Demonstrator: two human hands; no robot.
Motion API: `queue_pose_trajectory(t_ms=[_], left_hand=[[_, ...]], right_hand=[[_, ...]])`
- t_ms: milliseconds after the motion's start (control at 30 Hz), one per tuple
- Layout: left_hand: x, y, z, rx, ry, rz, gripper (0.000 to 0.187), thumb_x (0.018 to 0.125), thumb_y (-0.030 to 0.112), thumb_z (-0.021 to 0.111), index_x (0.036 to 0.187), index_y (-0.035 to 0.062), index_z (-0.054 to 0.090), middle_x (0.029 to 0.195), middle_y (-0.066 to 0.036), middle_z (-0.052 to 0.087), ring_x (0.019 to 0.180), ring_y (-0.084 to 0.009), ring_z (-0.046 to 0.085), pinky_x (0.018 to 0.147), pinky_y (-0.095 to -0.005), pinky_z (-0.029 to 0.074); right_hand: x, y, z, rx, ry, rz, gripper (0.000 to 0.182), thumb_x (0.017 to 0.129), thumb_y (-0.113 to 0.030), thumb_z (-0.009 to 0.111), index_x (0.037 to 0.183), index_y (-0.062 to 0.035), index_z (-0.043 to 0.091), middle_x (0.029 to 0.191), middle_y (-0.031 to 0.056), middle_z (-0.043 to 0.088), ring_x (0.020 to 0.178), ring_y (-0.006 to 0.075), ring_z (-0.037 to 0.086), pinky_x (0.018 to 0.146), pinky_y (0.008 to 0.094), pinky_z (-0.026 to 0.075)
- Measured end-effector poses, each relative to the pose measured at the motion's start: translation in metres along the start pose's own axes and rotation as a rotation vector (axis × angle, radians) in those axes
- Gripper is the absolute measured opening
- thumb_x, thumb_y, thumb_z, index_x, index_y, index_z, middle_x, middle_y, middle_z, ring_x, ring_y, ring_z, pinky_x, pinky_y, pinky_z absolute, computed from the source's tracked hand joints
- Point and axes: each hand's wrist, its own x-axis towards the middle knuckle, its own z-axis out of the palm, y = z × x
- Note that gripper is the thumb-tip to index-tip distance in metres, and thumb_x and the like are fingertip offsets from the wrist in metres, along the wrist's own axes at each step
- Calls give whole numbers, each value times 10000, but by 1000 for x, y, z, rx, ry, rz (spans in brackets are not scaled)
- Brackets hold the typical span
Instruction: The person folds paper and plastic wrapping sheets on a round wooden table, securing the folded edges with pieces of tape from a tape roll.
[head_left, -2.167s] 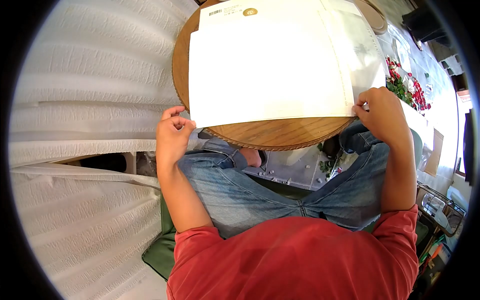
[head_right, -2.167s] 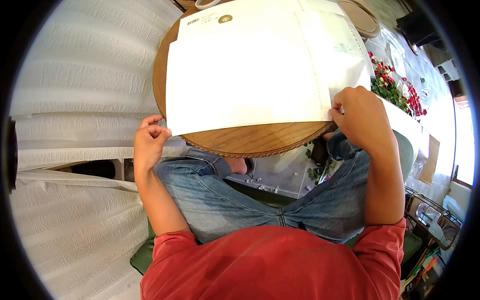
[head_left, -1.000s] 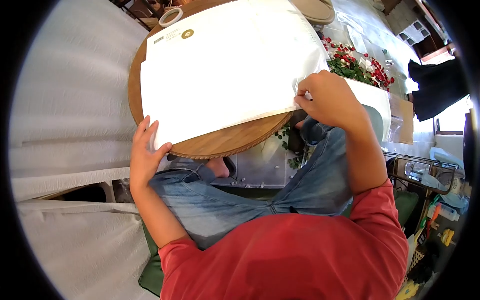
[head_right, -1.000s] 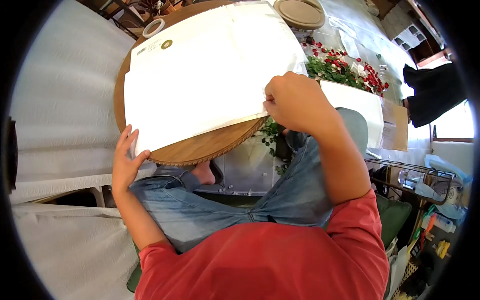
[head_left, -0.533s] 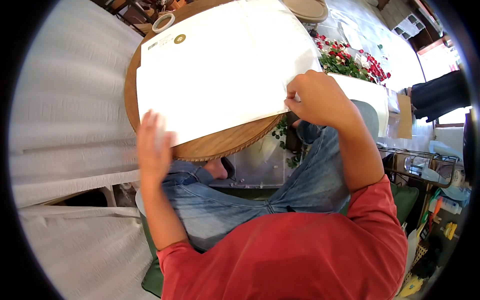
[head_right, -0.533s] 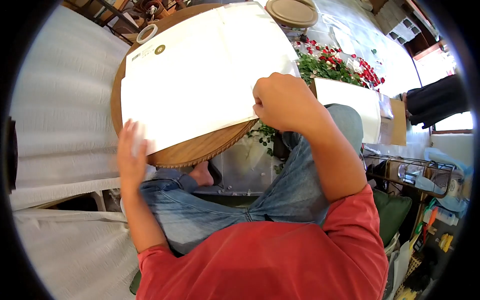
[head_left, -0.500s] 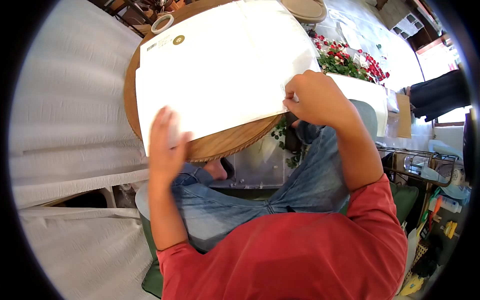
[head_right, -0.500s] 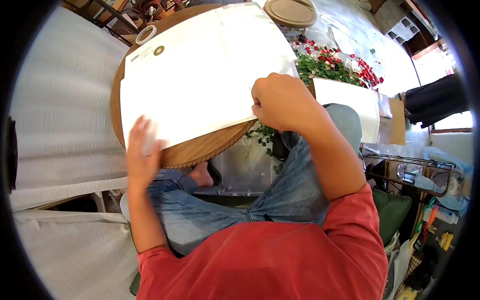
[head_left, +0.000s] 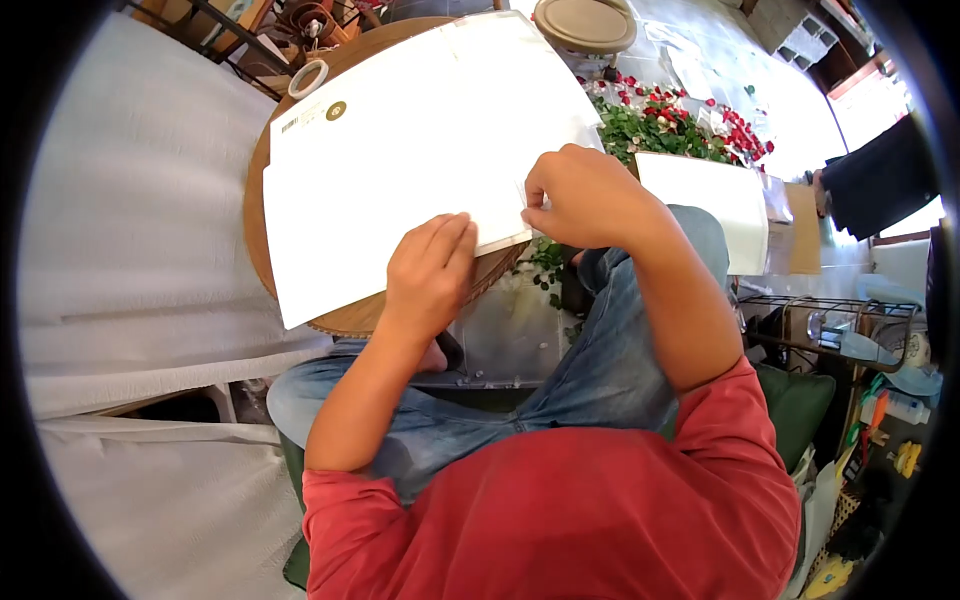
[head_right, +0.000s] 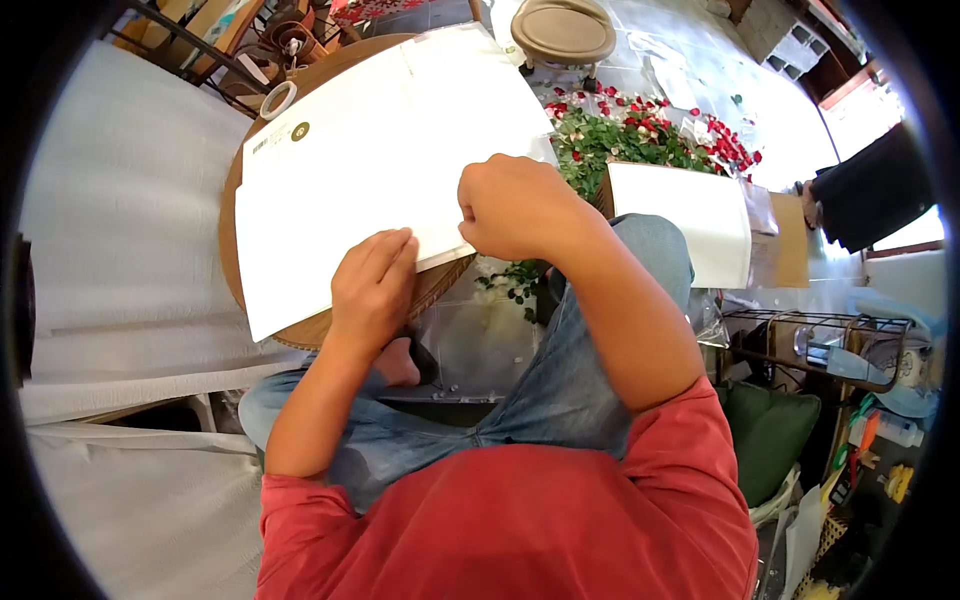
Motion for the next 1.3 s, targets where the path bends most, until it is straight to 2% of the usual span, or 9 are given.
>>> queue_pose_trajectory(t_ms=[367,667,867,933,1067,1167,1233,1267,1300], left_hand=[[-86,-50,-69,303,-58,-125,329,846,-73,743,1162,15,762,1166,-172,778,1049,-340,768,900,-420,629],[-161,-94,-122,495,-108,-264,290,883,-36,735,1168,9,765,1182,-182,780,1083,-346,764,942,-430,621],[-183,-109,-143,542,-109,-340,253,883,-14,750,1133,4,780,1170,-179,785,1085,-344,762,956,-429,615],[-183,-110,-145,521,-127,-372,235,876,1,763,1110,8,784,1149,-170,792,1068,-343,764,949,-435,614],[-187,-112,-143,554,-139,-393,184,888,15,738,1065,-9,780,1130,-183,788,1029,-343,765,902,-434,621],[-197,-116,-145,631,-211,-500,161,907,34,718,1048,-6,783,1105,-169,795,1013,-344,765,894,-434,621],[-195,-116,-150,652,-278,-765,229,924,46,691,1131,-13,769,1182,-196,776,1092,-373,740,970,-452,595],[-195,-115,-150,654,-282,-761,229,924,46,691,1131,-13,769,1182,-196,776,1092,-373,740,970,-452,595],[-184,-107,-148,557,-247,-697,309,940,46,674,1239,-2,733,1278,-204,740,1187,-387,700,1039,-461,556]], right_hand=[[1,-3,10,-74,-25,67,149,829,-185,770,878,-48,797,866,199,766,840,390,754,786,467,598],[3,-6,14,-79,-74,111,169,828,-198,787,876,-38,809,857,199,767,833,379,753,773,460,594],[5,-9,15,-78,-84,105,150,818,-186,782,869,-48,812,822,196,761,813,378,750,763,459,591],[7,-13,10,-87,-183,138,184,848,-171,753,941,-20,804,920,225,777,883,399,760,827,477,604],[5,-16,7,-48,-204,157,180,850,-171,757,925,-13,799,919,227,776,890,398,759,836,474,602],[7,-13,11,-90,-195,144,184,850,-172,757,932,-13,798,931,231,776,896,402,759,844,479,602],[7,-10,13,-85,-187,132,184,848,-172,757,933,-14,797,932,232,775,897,405,759,845,482,602],[7,-9,14,-82,-182,122,184,846,-173,758,933,-15,797,932,234,775,897,407,759,846,486,602],[7,-9,15,-78,-184,123,184,846,-173,758,933,-15,797,932,234,775,897,407,759,846,486,602]])
